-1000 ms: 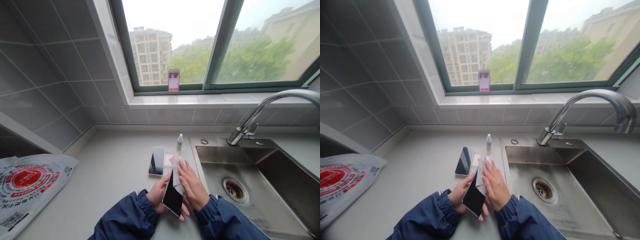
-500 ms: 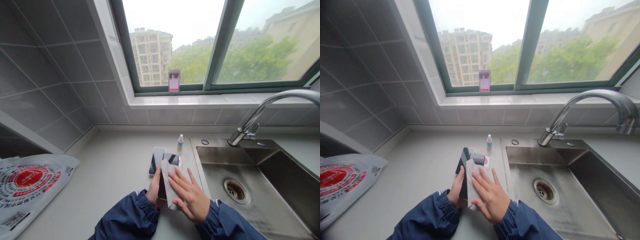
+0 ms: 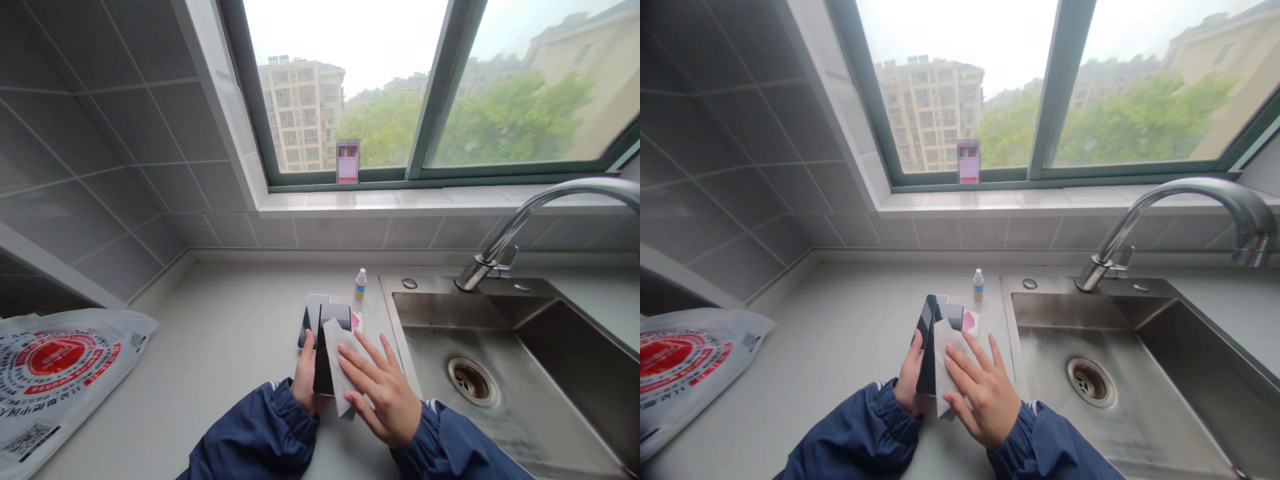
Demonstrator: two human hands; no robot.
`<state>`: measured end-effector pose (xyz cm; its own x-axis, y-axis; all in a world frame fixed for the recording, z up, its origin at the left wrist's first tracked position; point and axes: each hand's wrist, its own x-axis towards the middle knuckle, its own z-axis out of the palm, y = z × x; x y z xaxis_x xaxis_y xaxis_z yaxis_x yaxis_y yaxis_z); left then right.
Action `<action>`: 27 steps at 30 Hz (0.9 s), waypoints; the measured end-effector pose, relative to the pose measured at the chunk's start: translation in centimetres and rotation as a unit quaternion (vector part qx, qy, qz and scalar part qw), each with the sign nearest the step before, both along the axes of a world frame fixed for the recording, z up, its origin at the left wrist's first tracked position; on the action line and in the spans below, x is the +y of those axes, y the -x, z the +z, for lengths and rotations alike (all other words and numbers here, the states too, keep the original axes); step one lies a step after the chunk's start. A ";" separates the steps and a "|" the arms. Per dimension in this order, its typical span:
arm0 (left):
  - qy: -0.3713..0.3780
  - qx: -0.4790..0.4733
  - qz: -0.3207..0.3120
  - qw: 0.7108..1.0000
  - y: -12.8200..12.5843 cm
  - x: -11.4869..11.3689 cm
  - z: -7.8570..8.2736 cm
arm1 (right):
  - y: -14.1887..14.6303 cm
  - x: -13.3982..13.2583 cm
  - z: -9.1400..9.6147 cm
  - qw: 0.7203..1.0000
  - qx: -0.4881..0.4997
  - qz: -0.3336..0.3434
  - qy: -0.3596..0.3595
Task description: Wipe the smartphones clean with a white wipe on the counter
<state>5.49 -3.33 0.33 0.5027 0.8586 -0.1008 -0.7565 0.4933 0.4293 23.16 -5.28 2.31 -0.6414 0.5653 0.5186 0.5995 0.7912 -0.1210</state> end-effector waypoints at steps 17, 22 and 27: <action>0.044 0.017 0.000 0.999 -0.5 -0.9 0.5 | 1.4 -1.5 -0.8 0.998 -0.027 0.030 0.044; 0.065 0.032 -0.006 0.997 -0.5 -0.9 0.3 | 1.5 -1.4 -0.9 0.994 -0.036 0.085 0.058; 0.003 0.014 -0.020 1.000 -0.4 -1.1 -0.7 | 1.0 -0.7 -0.4 0.995 -0.048 0.051 0.064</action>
<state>5.89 -4.39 -0.37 0.5341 0.8367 -0.1213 -0.7231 0.5264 0.4473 22.19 -6.01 1.93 -0.7422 0.5520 0.3800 0.5297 0.8306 -0.1718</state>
